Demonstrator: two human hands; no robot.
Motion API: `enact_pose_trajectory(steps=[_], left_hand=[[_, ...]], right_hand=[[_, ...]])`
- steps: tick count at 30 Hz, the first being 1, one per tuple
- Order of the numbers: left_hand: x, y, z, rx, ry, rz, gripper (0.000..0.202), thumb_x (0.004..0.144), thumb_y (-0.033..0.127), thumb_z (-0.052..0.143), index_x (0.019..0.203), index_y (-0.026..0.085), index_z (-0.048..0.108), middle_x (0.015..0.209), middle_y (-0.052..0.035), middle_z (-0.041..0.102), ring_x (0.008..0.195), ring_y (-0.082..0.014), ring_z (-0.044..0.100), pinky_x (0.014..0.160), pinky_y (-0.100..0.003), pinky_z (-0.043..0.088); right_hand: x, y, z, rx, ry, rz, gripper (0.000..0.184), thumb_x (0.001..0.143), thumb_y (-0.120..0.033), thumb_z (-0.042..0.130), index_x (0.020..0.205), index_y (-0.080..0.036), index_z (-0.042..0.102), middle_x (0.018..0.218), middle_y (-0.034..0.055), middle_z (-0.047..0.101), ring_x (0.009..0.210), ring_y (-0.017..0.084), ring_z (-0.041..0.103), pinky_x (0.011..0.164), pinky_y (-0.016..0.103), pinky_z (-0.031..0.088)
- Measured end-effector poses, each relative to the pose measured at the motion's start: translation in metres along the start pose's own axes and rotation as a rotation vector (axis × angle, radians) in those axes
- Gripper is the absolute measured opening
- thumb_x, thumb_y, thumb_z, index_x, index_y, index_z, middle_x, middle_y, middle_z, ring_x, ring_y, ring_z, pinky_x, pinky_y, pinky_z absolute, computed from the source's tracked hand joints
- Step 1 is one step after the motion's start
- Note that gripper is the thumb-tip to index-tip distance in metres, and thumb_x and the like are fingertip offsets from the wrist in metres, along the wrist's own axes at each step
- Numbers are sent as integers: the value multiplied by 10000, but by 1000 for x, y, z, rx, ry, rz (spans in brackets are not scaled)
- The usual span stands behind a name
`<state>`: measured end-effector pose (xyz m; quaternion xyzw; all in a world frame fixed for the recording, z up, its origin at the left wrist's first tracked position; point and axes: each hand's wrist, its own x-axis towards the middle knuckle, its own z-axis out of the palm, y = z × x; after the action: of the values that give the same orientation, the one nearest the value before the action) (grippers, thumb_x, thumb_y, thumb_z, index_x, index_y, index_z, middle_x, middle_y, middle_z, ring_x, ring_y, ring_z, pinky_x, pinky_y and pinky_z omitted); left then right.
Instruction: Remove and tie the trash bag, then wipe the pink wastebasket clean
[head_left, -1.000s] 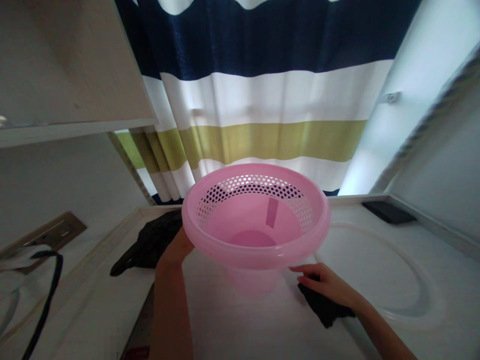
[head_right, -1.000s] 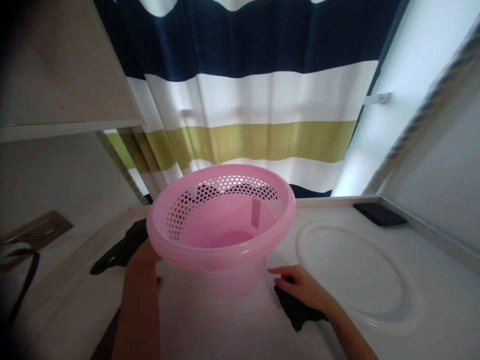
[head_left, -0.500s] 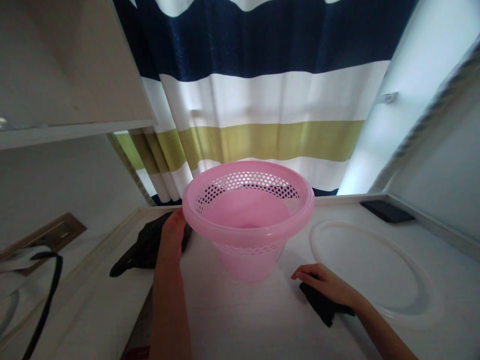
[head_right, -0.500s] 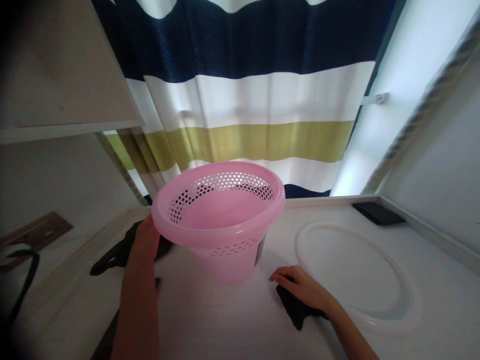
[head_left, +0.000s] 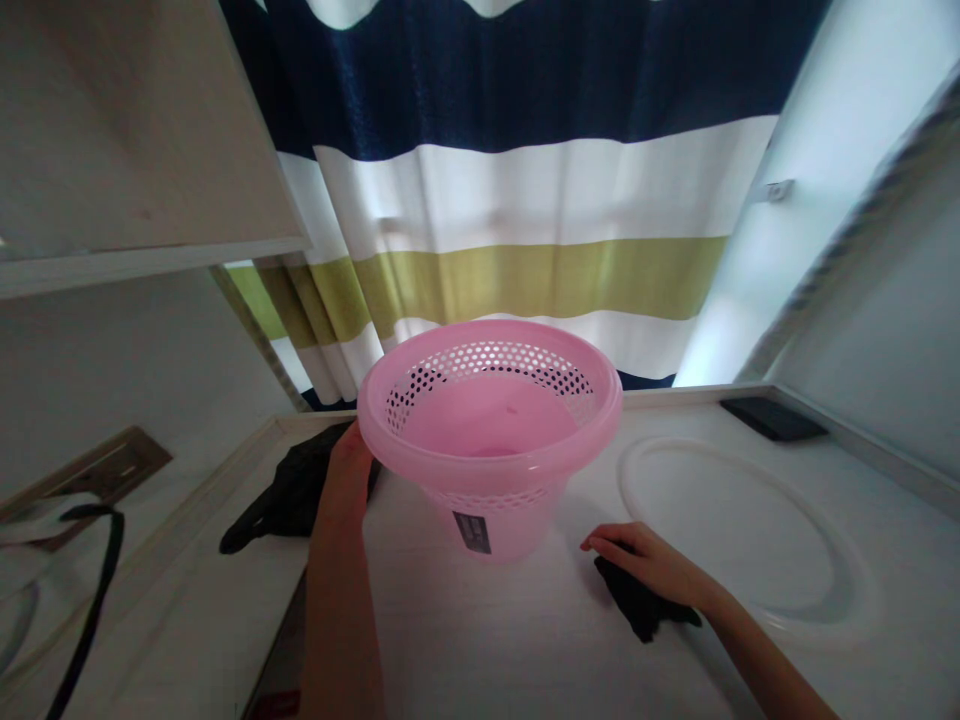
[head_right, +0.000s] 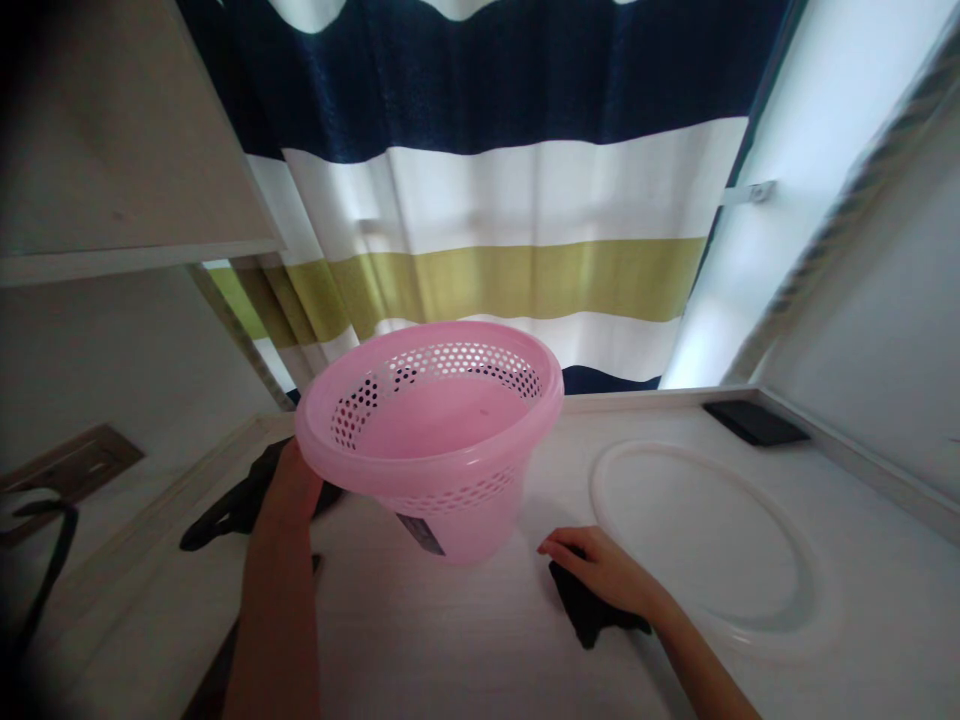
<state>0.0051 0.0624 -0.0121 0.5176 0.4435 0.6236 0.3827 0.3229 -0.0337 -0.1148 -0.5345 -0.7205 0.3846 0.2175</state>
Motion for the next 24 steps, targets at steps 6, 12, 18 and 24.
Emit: enact_pose_trajectory(steps=[6,12,18,24], left_hand=[[-1,0,3,57,2,2,347,692,327,529,981,140,575,988,-50,628,1016,-210,509,972,-421,273],[3,-9,-2,97,-14,-11,353,690,327,535,997,155,560,989,-52,621,954,-215,536,883,-396,376],[8,-7,-5,236,-3,-99,320,671,311,517,946,160,579,913,-43,643,958,-238,529,829,-407,407],[7,-7,-5,153,-30,-72,315,614,366,547,859,175,602,839,-23,658,908,-220,555,827,-370,416]], right_hand=[[0,-2,0,6,-2,8,441,792,-499,346,893,-171,623,792,37,607,716,160,517,686,270,400],[-1,-5,0,-1,22,20,434,790,-495,349,893,-178,627,766,30,603,708,157,515,696,272,402],[-2,-6,-1,0,67,18,429,794,-483,347,871,-176,637,734,27,603,694,151,515,684,255,404],[-4,-9,-4,-1,63,19,425,791,-478,355,855,-171,643,731,28,607,683,145,515,668,243,402]])
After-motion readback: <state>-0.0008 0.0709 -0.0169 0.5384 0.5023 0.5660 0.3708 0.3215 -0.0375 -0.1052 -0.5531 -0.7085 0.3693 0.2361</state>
